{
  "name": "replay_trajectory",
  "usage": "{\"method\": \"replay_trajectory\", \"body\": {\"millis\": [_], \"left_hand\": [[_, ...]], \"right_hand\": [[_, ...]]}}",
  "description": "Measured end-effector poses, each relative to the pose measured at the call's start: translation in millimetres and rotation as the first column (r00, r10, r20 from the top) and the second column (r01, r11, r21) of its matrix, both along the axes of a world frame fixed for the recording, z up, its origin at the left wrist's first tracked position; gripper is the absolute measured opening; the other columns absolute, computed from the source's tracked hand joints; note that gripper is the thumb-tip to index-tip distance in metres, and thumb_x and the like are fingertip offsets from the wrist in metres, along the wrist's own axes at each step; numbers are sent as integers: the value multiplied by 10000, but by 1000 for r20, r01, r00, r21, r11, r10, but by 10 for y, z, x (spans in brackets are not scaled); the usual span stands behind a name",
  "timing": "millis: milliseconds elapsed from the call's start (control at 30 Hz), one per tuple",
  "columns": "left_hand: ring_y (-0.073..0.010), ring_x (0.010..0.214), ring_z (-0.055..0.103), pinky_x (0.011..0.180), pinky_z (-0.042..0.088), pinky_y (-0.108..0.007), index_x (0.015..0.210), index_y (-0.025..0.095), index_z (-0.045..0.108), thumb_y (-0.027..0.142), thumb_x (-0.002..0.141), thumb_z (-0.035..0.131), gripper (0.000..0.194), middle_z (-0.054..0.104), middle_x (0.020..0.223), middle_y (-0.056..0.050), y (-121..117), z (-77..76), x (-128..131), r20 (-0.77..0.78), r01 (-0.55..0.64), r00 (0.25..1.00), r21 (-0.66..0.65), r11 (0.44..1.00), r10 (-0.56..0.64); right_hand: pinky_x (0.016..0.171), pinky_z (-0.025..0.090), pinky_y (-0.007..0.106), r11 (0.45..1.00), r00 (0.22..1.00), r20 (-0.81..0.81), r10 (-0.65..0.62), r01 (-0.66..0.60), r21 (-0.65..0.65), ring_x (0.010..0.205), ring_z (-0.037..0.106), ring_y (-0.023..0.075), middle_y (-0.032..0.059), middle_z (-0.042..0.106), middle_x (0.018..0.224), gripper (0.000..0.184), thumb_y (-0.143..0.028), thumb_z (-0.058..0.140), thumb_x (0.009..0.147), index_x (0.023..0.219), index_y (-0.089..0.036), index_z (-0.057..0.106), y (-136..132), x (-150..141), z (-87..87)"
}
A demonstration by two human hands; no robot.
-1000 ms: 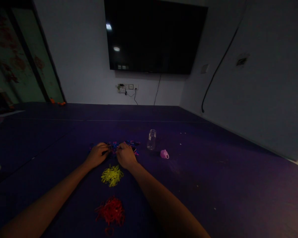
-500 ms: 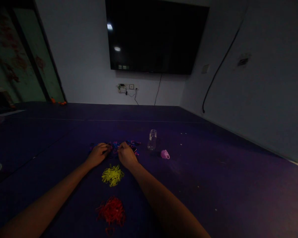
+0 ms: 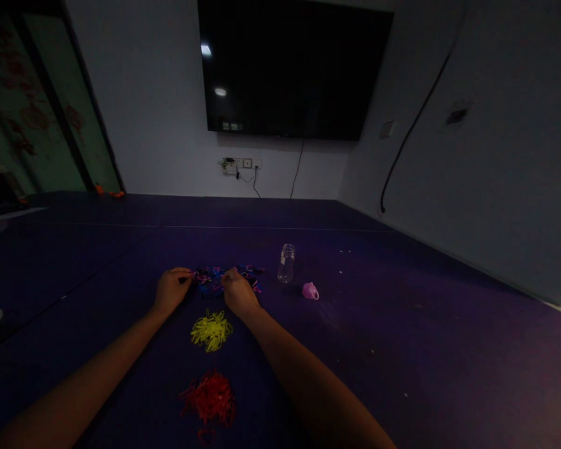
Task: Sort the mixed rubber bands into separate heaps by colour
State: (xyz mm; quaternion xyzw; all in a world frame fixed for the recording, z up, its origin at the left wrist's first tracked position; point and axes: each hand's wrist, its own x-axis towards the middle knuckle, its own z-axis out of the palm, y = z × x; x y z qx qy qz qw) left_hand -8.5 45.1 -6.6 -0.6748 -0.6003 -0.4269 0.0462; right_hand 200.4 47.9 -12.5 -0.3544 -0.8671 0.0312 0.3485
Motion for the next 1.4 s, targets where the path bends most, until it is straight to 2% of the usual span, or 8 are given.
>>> {"method": "replay_trajectory", "body": {"millis": [133, 233, 333, 467, 733, 1167, 1267, 1400], "left_hand": [[-203, 784, 615, 773, 475, -343, 671, 187, 667, 184, 710, 601, 76, 681, 809, -45, -41, 44, 22, -5, 7, 1000, 22, 1000, -7], [-200, 804, 605, 791, 461, -339, 696, 194, 658, 174, 722, 595, 71, 678, 801, -36, -84, 104, 91, -47, 97, 994, 27, 995, -96], [-206, 849, 598, 804, 455, -339, 742, 200, 667, 190, 747, 582, 86, 680, 837, -41, -119, 140, 158, -124, 205, 971, -19, 978, -206], [-225, 891, 592, 791, 458, -345, 870, 204, 681, 214, 749, 586, 154, 670, 912, -64, -135, 131, 186, -213, 215, 949, -102, 971, -233], [-221, 894, 601, 817, 451, -355, 950, 207, 685, 171, 792, 547, 213, 700, 922, -62, -110, 114, 164, -196, 304, 925, -133, 944, -325], [-204, 878, 634, 807, 485, -341, 943, 207, 686, 103, 762, 539, 255, 704, 936, -56, -94, 83, 152, 1, 307, 951, -75, 949, -308], [-203, 872, 635, 806, 485, -335, 918, 200, 682, 138, 793, 515, 218, 703, 935, -56, -114, 101, 140, 1, 239, 971, -33, 971, -239], [-220, 850, 624, 787, 481, -351, 861, 201, 681, 143, 777, 513, 196, 697, 894, -55, -135, 120, 110, -61, 72, 995, -13, 997, -73]], "right_hand": [[831, 451, 270, 1000, 1000, 17, -22, 22, -14, 868, 567, 153, 88, 590, 933, 265, 5, 417, 763, 802, -136, 638, -24, -9, 26], [783, 458, 244, 999, 999, 34, -41, 41, -25, 880, 567, 158, 96, 595, 936, 248, -6, 424, 772, 807, -128, 638, -41, -14, 49], [804, 448, 239, 999, 998, 41, -40, 41, -16, 883, 569, 148, 88, 600, 938, 257, -10, 415, 785, 816, -136, 637, -50, -18, 60], [818, 442, 238, 999, 998, 43, -46, 47, -15, 896, 569, 149, 90, 601, 940, 256, -14, 419, 790, 828, -130, 643, -48, -16, 54], [818, 445, 236, 999, 998, 47, -30, 31, -29, 913, 564, 152, 93, 592, 974, 230, -15, 448, 780, 826, -131, 641, -50, -4, 59], [887, 449, 274, 989, 989, 11, 146, -146, -6, 1042, 538, 161, 98, 585, 1091, 359, 15, 401, 772, 991, -151, 632, -110, -45, 92], [922, 437, 286, 990, 990, 18, 141, -141, -1, 1051, 544, 168, 114, 594, 1103, 349, 5, 413, 783, 1011, -127, 642, -111, -52, 80], [926, 440, 288, 992, 992, 26, 126, -126, -12, 1053, 552, 174, 134, 597, 1119, 343, 3, 419, 786, 1014, -104, 652, -115, -51, 77]]}}
